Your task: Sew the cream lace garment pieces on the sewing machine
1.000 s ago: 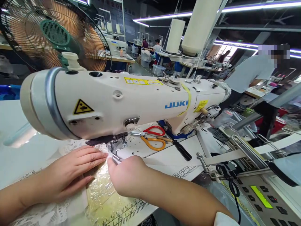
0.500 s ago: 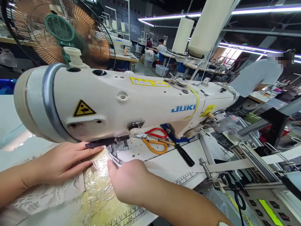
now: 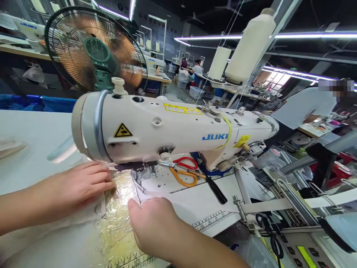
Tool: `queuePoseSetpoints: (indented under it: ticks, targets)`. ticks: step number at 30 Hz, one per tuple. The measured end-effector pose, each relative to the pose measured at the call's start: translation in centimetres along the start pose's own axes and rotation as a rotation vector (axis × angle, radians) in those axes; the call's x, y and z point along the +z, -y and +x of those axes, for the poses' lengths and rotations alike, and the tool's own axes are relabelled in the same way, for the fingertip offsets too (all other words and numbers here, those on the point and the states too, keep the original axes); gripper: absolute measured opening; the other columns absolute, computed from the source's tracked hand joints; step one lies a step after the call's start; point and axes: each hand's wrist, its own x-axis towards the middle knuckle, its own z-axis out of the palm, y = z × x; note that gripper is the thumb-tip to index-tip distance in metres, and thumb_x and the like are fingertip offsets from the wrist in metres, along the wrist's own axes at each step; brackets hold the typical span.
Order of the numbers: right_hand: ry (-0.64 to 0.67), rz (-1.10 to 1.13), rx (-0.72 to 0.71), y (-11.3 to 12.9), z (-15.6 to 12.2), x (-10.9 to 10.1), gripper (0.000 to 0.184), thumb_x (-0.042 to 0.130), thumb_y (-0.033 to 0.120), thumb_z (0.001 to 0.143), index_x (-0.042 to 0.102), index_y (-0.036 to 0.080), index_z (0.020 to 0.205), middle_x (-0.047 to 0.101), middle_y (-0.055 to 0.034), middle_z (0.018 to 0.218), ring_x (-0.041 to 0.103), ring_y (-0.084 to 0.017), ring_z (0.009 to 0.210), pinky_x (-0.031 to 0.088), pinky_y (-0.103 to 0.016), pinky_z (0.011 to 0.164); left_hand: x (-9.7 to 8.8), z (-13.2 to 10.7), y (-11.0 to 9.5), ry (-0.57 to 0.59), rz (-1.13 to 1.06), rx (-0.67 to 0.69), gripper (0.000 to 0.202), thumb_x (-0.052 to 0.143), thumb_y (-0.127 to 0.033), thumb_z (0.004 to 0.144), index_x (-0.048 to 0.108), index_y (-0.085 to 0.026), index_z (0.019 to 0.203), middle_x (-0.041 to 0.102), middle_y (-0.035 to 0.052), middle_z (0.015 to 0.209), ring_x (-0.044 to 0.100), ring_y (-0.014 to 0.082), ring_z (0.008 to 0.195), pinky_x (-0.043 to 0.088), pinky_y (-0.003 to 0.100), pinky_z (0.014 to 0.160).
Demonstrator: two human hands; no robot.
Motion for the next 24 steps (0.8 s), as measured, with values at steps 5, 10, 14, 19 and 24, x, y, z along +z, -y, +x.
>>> queuePoseSetpoints:
  ticks: [5,10,14,19,24]
  targets:
    - [-0.255,0.116,-0.070,2.1,0.0,2.3,0.037,0.044,0.036,0.098,0.058,0.019,0.128,0.069,-0.0082,0.087,0.064,-0.025,0.077,0.036,-0.032,0.056,-1.8,0.8,-1.3,0.149,-0.347,-0.260,0.023,0.046,-0.022,0.084,0.054,-0.021,0.063,0.056,-0.0008,0.064,0.048,0.0169,0.064,0.039,0.029,0.064]
    - [-0.345,0.265,-0.173,5.1,1.6,2.7,0.064,0.055,0.050,0.093,0.044,0.020,0.147,0.070,-0.0075,0.094,0.064,-0.024,0.079,0.040,-0.030,0.056,-3.1,2.1,-2.1,0.064,-0.541,-0.468,0.031,0.042,-0.042,0.090,0.047,-0.021,0.068,0.040,-0.0069,0.058,0.038,0.0101,0.054,0.032,0.020,0.049]
    - [-0.309,0.367,-0.162,5.5,2.4,3.0,0.031,0.055,0.044,0.093,0.065,0.015,0.095,0.068,-0.0074,0.083,0.064,-0.021,0.074,0.046,-0.028,0.063,-1.7,2.3,-2.3,-0.044,-0.570,-0.561,0.030,0.041,-0.045,0.086,0.043,-0.022,0.067,0.038,-0.0070,0.056,0.037,0.0101,0.050,0.031,0.022,0.046]
    - [-0.288,0.547,-0.064,5.1,1.8,3.7,0.051,0.063,0.040,0.087,0.057,0.017,0.133,0.071,-0.0053,0.090,0.069,-0.021,0.083,0.054,-0.029,0.076,0.2,2.3,-2.7,-0.202,-0.488,-0.607,0.031,0.042,-0.047,0.082,0.037,-0.023,0.062,0.036,-0.0056,0.054,0.035,0.0123,0.051,0.031,0.026,0.048]
    - [-0.153,0.505,-0.128,7.0,2.0,2.2,0.049,0.063,0.049,0.088,0.062,0.015,0.123,0.072,-0.0103,0.102,0.070,-0.026,0.092,0.057,-0.032,0.079,0.1,2.8,-2.2,-0.201,-0.398,-0.592,0.030,0.037,-0.046,0.084,0.037,-0.024,0.063,0.036,-0.0051,0.056,0.037,0.0128,0.050,0.032,0.025,0.047]
